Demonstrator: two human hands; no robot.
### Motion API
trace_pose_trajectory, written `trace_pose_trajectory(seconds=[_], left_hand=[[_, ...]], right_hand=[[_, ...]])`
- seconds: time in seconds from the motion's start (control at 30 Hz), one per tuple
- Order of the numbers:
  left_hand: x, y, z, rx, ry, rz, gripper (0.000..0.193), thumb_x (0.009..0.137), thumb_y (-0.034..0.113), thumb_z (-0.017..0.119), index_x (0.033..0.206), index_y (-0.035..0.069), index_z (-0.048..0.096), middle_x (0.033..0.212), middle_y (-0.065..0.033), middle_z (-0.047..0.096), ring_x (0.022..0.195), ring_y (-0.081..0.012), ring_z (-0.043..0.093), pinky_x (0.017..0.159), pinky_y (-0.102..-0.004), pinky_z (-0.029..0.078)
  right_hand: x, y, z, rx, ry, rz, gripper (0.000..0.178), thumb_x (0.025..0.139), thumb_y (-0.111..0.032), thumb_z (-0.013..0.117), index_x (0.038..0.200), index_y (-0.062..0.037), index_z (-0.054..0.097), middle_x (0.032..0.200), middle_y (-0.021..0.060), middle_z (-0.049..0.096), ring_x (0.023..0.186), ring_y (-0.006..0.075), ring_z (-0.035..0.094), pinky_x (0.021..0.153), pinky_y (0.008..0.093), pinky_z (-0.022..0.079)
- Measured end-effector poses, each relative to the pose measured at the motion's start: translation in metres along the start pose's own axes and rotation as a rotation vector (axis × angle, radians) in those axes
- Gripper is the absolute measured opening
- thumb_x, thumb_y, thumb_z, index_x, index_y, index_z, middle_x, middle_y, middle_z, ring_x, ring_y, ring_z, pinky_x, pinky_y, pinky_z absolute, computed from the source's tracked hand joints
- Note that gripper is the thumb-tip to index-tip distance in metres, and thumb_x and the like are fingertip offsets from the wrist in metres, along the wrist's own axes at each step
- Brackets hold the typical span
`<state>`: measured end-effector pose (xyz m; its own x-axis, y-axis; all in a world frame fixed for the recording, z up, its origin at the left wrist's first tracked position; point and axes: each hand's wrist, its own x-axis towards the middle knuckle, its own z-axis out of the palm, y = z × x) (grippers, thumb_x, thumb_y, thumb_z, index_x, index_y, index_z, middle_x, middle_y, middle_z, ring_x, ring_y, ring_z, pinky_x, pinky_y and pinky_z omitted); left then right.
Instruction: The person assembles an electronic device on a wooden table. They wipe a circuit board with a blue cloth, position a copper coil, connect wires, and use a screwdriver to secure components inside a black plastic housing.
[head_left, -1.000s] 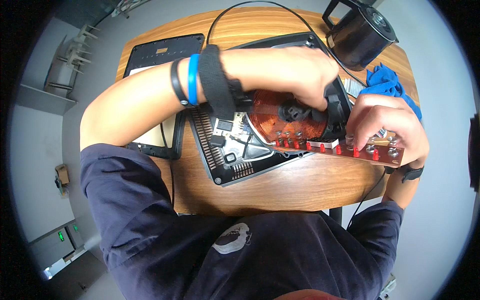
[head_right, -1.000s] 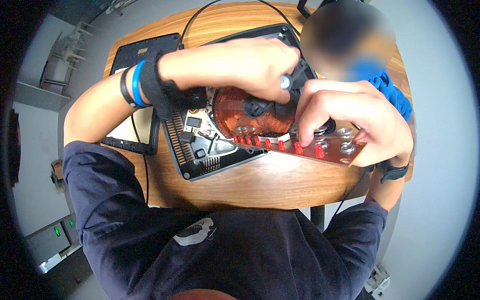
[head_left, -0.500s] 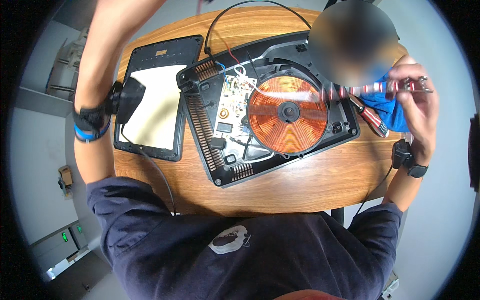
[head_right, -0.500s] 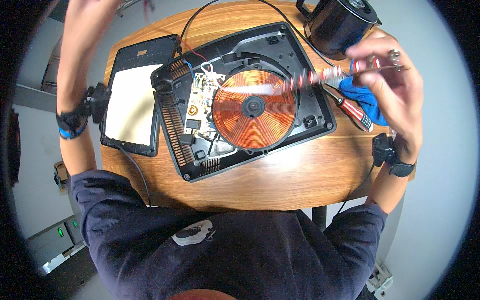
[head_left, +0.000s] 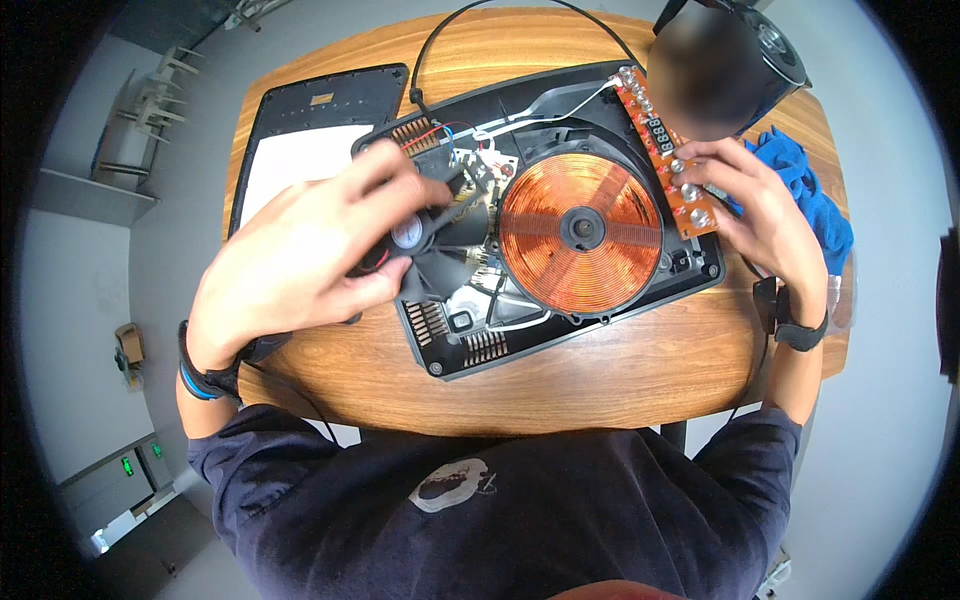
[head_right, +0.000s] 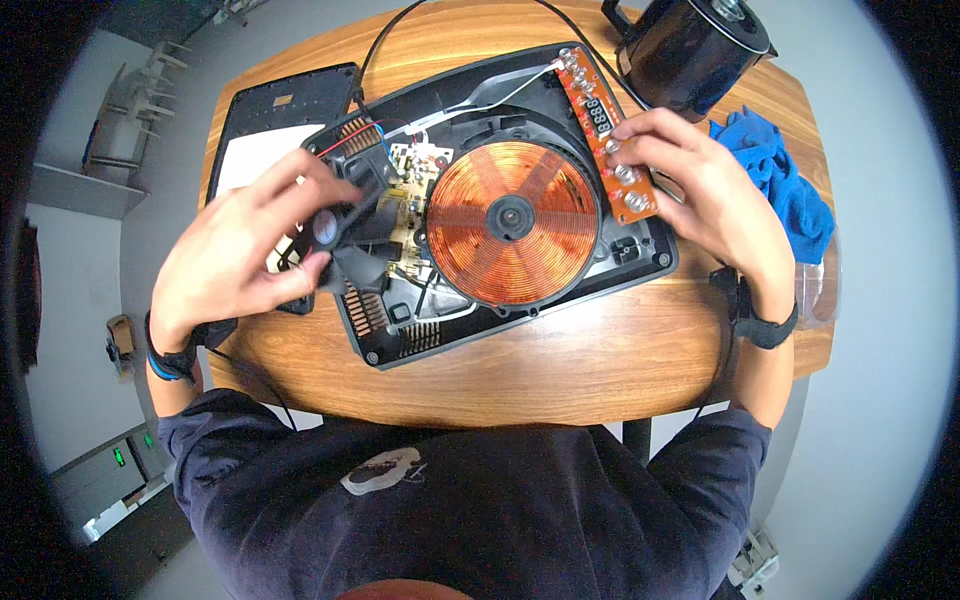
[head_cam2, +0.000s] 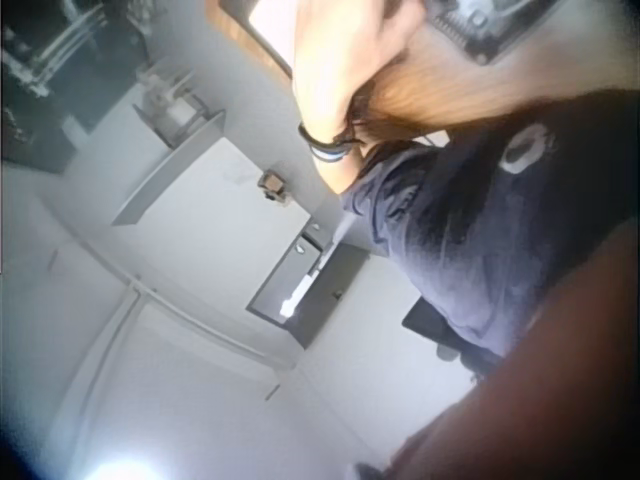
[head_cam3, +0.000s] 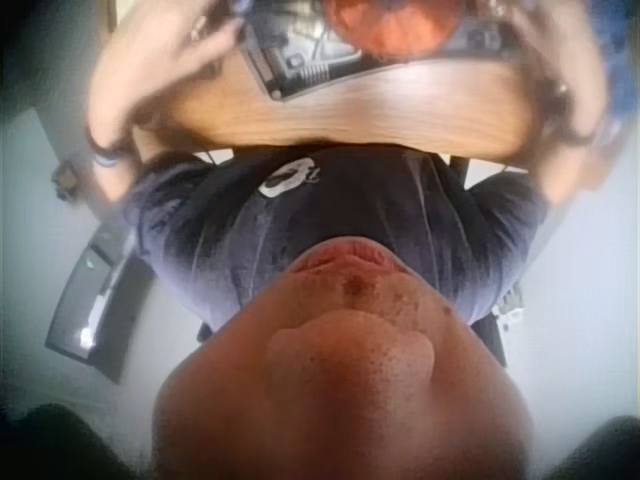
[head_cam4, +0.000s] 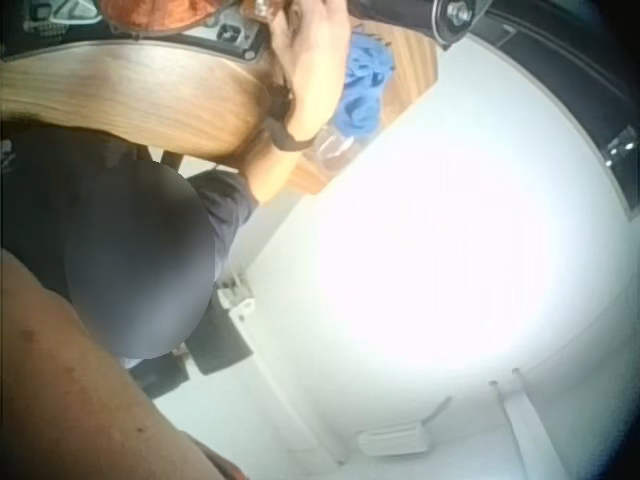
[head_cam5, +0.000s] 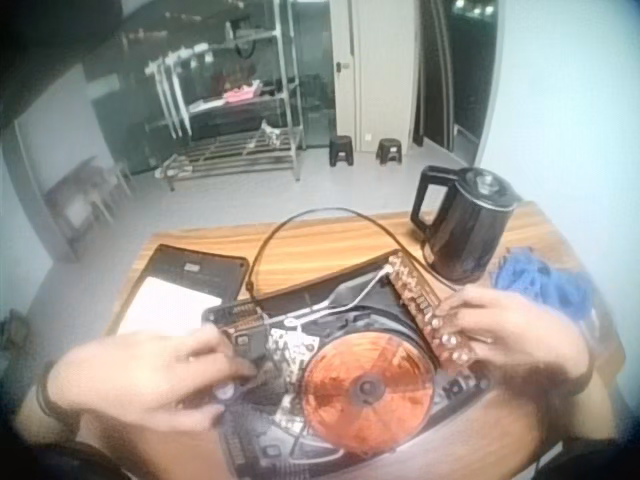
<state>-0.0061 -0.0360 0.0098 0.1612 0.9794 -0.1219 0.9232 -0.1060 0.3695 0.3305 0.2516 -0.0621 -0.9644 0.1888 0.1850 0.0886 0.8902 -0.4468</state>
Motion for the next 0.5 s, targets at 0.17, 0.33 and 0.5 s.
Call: trace_pose_trajectory(seconds=[0.17, 0.33, 0.5], left_hand=[[0.003, -0.008, 0.015, 0.046, -0.215, 0.039, 0.051, 0.088, 0.011, 0.081, 0.137, 0.009, 0.071, 0.127, -0.0122, 0.068, 0.100, -0.0405, 0.076, 0.086, -0.0506, 0.063], [0.008, -0.013, 0.027, 0.084, -0.262, 0.112, 0.046, 0.090, 0.008, 0.081, 0.135, 0.011, 0.071, 0.128, -0.0099, 0.067, 0.095, -0.0374, 0.076, 0.079, -0.0494, 0.063], [0.010, -0.014, 0.029, 0.041, -0.225, 0.097, 0.048, 0.090, 0.008, 0.083, 0.136, 0.010, 0.070, 0.131, -0.0105, 0.067, 0.100, -0.0371, 0.076, 0.083, -0.0506, 0.063]], right_hand=[[-0.012, -0.009, -0.001, -0.020, -0.134, 0.078, 0.027, 0.092, 0.008, 0.071, 0.117, -0.0001, 0.074, 0.135, 0.0149, 0.070, 0.124, 0.0389, 0.072, 0.105, 0.0471, 0.060], [-0.019, -0.006, -0.006, -0.022, -0.175, 0.085, 0.017, 0.097, 0.003, 0.069, 0.113, 0.0000, 0.074, 0.128, 0.0154, 0.072, 0.123, 0.0385, 0.072, 0.105, 0.0473, 0.059], [-0.015, -0.004, -0.003, 0.032, -0.148, 0.117, 0.012, 0.103, -0.005, 0.073, 0.113, 0.0000, 0.070, 0.129, 0.0159, 0.071, 0.124, 0.0388, 0.070, 0.106, 0.0459, 0.057]])
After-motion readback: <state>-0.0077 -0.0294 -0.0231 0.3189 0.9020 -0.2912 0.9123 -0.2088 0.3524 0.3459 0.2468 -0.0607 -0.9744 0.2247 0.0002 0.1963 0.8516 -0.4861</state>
